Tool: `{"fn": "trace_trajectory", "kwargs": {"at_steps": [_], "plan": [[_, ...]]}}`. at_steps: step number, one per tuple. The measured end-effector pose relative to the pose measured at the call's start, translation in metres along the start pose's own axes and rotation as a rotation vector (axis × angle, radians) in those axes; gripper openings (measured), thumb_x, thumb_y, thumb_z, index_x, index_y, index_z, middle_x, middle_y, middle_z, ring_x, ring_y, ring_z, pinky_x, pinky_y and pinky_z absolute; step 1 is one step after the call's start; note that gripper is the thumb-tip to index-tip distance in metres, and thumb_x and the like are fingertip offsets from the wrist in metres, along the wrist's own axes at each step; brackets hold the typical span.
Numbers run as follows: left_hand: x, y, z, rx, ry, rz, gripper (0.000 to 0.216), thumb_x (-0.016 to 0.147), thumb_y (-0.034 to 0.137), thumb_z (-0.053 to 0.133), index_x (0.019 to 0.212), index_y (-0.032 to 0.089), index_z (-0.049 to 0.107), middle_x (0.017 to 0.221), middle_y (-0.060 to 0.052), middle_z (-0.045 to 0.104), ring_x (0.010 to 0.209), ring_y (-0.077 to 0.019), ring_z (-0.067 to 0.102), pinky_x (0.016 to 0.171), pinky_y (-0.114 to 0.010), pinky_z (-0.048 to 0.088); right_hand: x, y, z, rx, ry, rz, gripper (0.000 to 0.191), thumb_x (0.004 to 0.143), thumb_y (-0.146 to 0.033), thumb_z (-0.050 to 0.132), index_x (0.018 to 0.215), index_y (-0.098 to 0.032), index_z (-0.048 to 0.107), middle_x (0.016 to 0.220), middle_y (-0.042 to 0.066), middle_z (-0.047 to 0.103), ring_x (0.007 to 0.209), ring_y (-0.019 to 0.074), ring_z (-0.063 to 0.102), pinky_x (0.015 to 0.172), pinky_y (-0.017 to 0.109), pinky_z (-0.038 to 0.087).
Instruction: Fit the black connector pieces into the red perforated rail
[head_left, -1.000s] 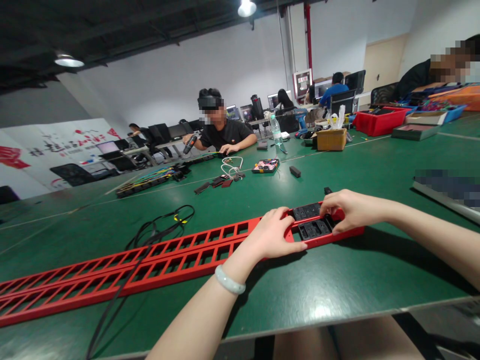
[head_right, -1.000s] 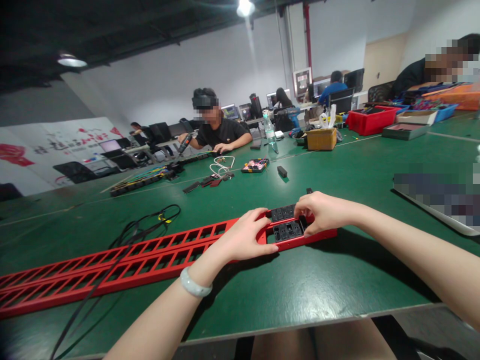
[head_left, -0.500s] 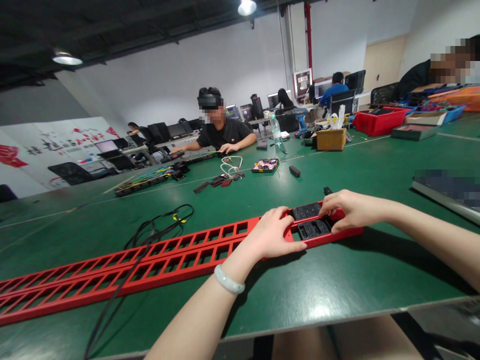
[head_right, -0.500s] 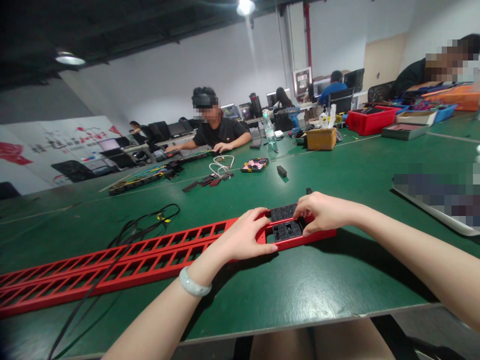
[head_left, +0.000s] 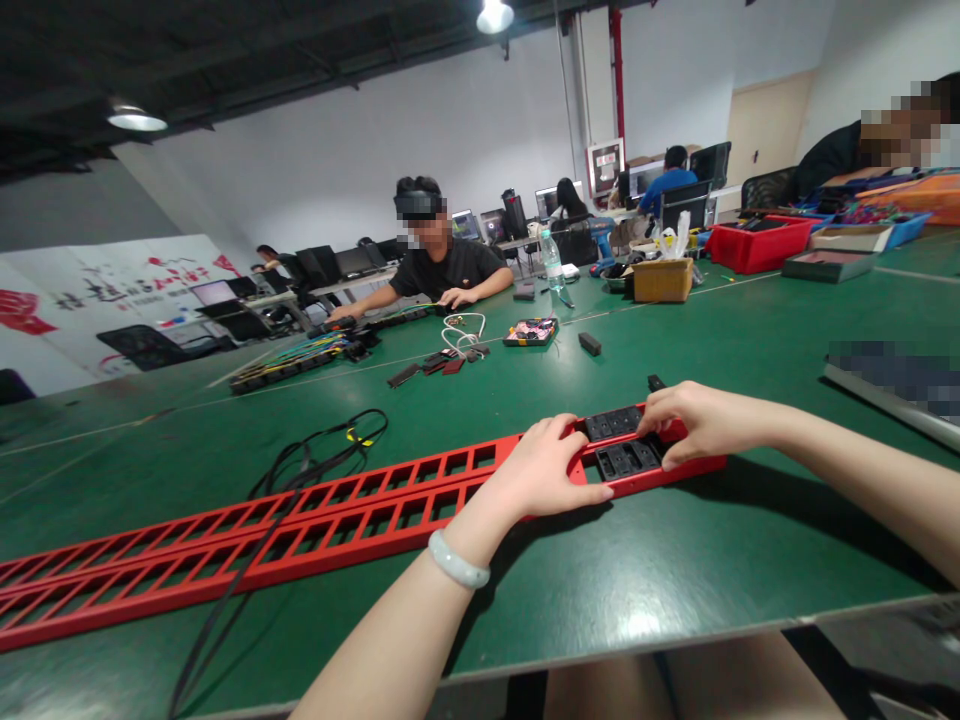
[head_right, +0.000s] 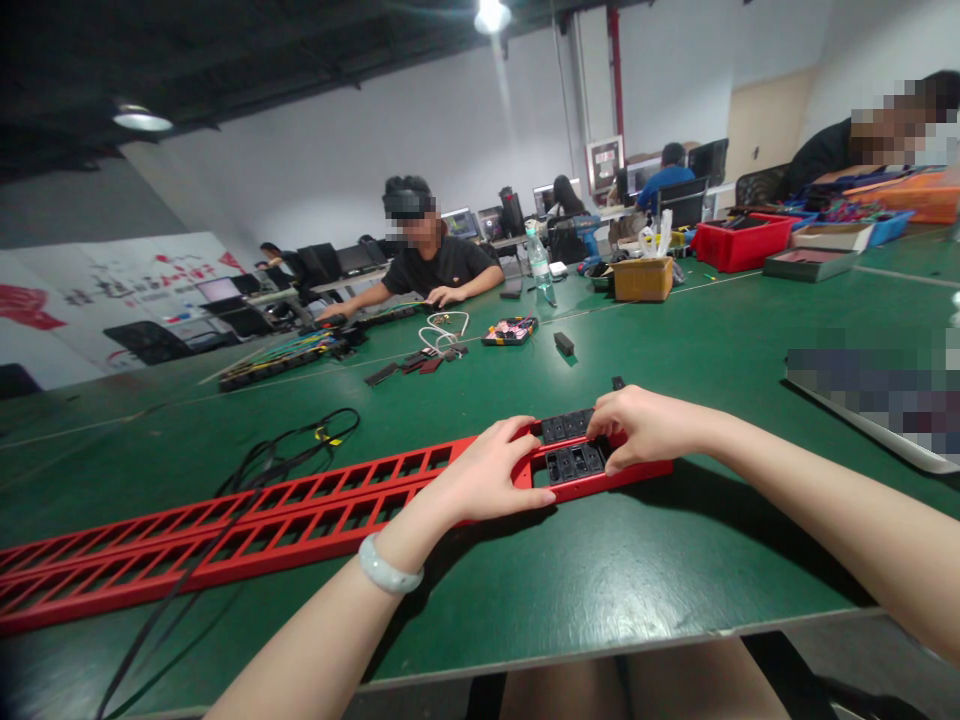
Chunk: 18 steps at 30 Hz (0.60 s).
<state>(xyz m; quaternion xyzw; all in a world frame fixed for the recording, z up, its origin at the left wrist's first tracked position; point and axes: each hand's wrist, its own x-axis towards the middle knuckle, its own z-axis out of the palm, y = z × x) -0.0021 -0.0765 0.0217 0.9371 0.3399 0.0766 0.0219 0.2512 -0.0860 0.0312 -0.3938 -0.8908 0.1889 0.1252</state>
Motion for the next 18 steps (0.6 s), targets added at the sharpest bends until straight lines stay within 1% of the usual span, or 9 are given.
{"fn": "trace_trajectory", "kwargs": {"at_steps": [12,18], "plan": [[0.0005,-0.0006,0.0001,0.001,0.001,-0.005,0.06,0.065,0.064,0.054,0.104,0.019,0.055,0.127,-0.01,0.04,0.113,-0.0291,0.041,0.096,-0.042,0.034,0.0003,0.0008,0.0005,0.017,-0.001,-0.003,0.037,0.064,-0.037,0.063,0.096,-0.018,0.064,0.089,0.005,0.06,0.078,0.017,0.054,0.07,0.027,0.042],[0.0003,-0.0008,0.0002,0.008,0.004,0.003,0.06,0.066,0.065,0.053,0.105,0.019,0.055,0.126,-0.01,0.04,0.113,-0.0293,0.041,0.096,-0.042,0.034,0.0003,0.0031,0.0012,-0.006,-0.002,-0.031,0.037,0.066,-0.039,0.063,0.097,-0.018,0.065,0.092,0.006,0.062,0.081,0.0178,0.056,0.073,0.027,0.042]]}}
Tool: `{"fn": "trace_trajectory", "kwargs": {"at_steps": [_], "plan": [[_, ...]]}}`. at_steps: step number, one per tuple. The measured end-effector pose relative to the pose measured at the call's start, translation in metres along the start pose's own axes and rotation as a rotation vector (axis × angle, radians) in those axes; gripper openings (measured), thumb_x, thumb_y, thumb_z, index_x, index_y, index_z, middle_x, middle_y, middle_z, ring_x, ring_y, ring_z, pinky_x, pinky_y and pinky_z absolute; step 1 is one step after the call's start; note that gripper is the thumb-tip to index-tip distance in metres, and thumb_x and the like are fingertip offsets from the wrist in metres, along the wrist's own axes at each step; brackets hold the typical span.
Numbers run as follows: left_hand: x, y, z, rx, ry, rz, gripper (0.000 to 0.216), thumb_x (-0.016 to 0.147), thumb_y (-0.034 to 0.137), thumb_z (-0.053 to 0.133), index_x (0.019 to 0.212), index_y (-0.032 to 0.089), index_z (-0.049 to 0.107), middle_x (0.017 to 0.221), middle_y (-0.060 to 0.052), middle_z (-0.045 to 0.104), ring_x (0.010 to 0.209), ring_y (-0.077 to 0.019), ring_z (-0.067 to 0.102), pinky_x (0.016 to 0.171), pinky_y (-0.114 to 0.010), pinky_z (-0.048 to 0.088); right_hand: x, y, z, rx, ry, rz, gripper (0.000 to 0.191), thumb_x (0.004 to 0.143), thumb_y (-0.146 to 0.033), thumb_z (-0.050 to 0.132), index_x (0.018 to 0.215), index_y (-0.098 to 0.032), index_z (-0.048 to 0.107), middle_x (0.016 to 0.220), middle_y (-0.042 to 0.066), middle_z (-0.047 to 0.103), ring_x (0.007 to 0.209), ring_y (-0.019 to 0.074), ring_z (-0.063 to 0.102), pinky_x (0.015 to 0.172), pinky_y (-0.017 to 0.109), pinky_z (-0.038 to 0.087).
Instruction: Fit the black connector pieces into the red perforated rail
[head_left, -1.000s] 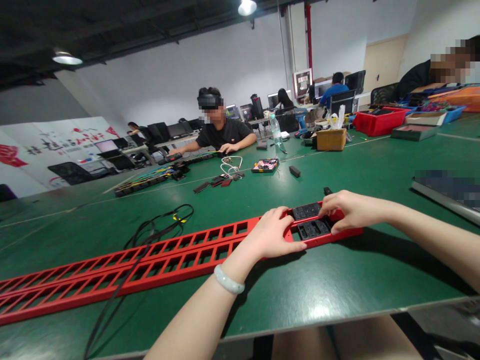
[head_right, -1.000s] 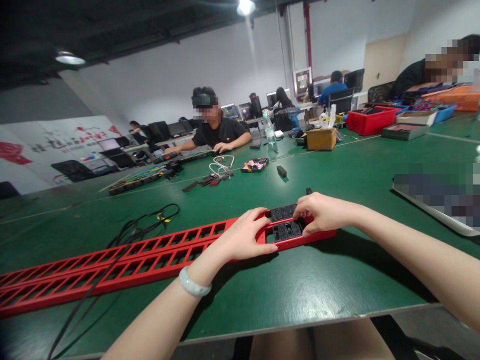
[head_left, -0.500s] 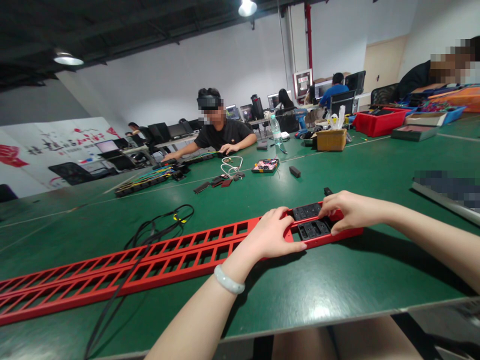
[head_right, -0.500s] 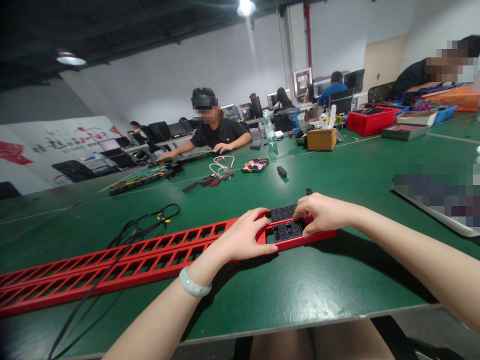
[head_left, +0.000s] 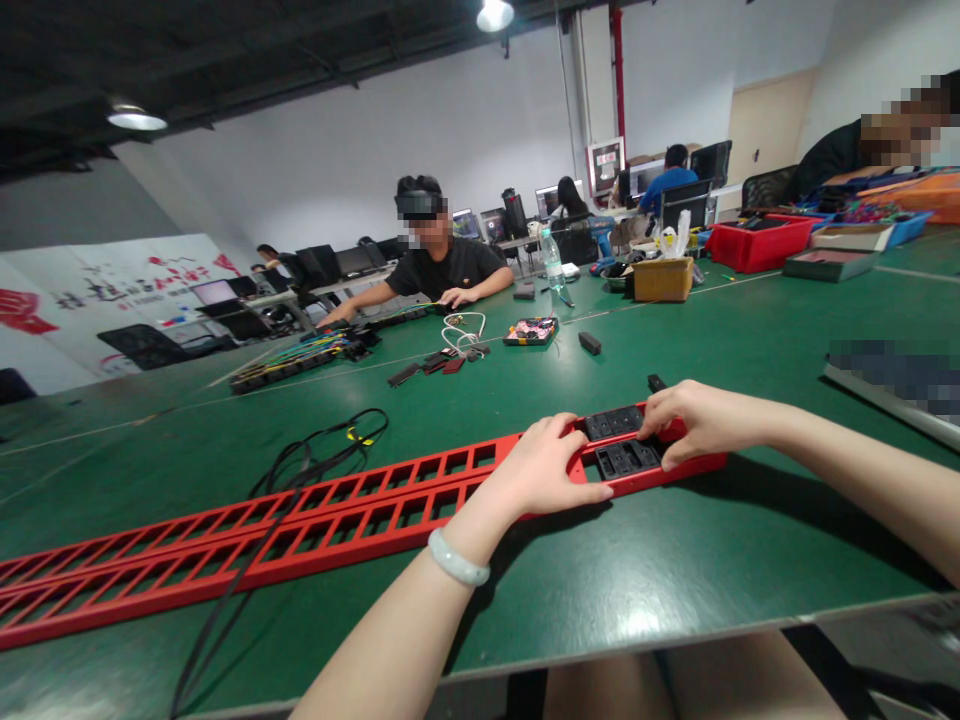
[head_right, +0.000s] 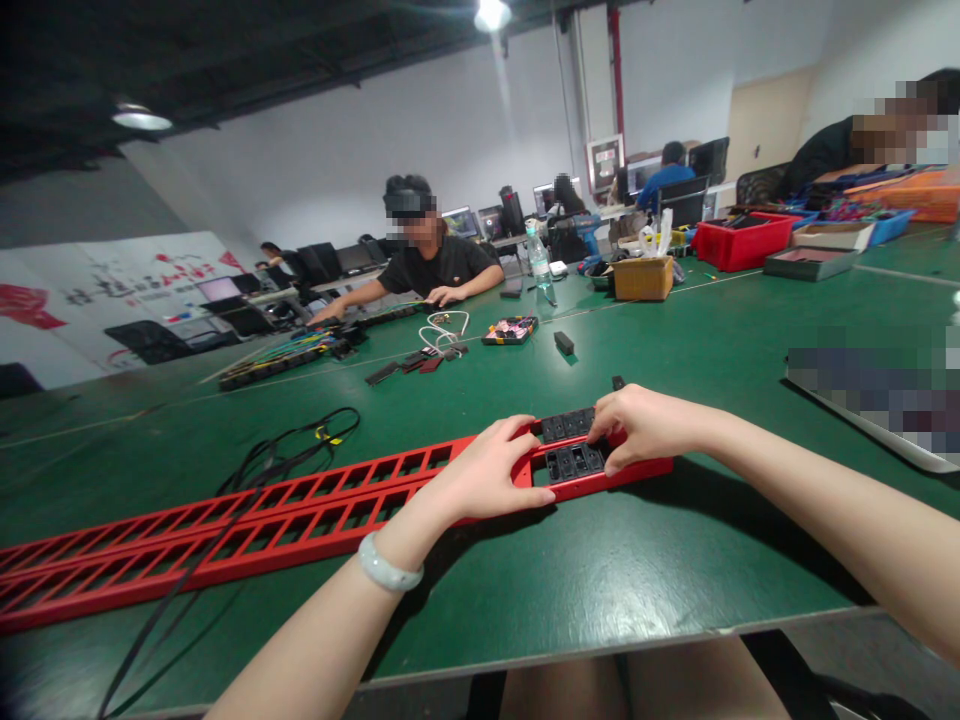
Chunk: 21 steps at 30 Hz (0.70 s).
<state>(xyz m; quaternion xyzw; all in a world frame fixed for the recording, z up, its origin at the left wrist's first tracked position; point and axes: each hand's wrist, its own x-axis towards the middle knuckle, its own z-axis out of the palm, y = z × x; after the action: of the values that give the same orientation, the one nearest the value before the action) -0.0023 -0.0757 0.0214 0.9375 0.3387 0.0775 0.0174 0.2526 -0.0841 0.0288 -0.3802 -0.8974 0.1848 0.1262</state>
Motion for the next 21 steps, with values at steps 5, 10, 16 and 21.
{"fn": "trace_trajectory", "kwargs": {"at_steps": [5,10,16,21], "plan": [[0.0003,0.0011,-0.0011,0.007,-0.001,0.003,0.06,0.066,0.065,0.052,0.104,0.018,0.055,0.125,-0.01,0.041,0.111,-0.0286,0.042,0.095,-0.041,0.035,-0.0006,0.0023,0.0004,-0.001,-0.016,-0.039,0.038,0.068,-0.04,0.062,0.098,-0.017,0.066,0.091,0.007,0.063,0.081,0.0177,0.057,0.074,0.027,0.043],[0.0006,0.0007,-0.0015,0.02,-0.006,0.008,0.06,0.066,0.065,0.052,0.104,0.018,0.055,0.125,-0.01,0.041,0.111,-0.0284,0.042,0.095,-0.041,0.035,-0.0015,0.0006,-0.0007,-0.024,-0.021,-0.05,0.037,0.069,-0.04,0.06,0.098,-0.017,0.066,0.092,0.007,0.063,0.083,0.0182,0.058,0.075,0.026,0.043],[0.0006,-0.0011,0.0,0.029,-0.007,0.01,0.063,0.066,0.067,0.05,0.106,0.018,0.054,0.126,-0.011,0.04,0.113,-0.0293,0.04,0.096,-0.042,0.034,-0.0019,-0.0028,-0.0006,-0.051,-0.013,-0.032,0.036,0.068,-0.039,0.061,0.096,-0.017,0.066,0.091,0.007,0.064,0.081,0.0183,0.058,0.073,0.026,0.043],[0.0007,-0.0005,-0.0005,0.031,-0.01,0.01,0.063,0.067,0.066,0.051,0.106,0.018,0.054,0.126,-0.011,0.04,0.113,-0.0291,0.04,0.097,-0.042,0.033,-0.0023,-0.003,-0.0006,-0.058,-0.003,0.001,0.033,0.068,-0.04,0.062,0.091,-0.016,0.066,0.088,0.007,0.064,0.078,0.0179,0.058,0.071,0.026,0.043]]}}
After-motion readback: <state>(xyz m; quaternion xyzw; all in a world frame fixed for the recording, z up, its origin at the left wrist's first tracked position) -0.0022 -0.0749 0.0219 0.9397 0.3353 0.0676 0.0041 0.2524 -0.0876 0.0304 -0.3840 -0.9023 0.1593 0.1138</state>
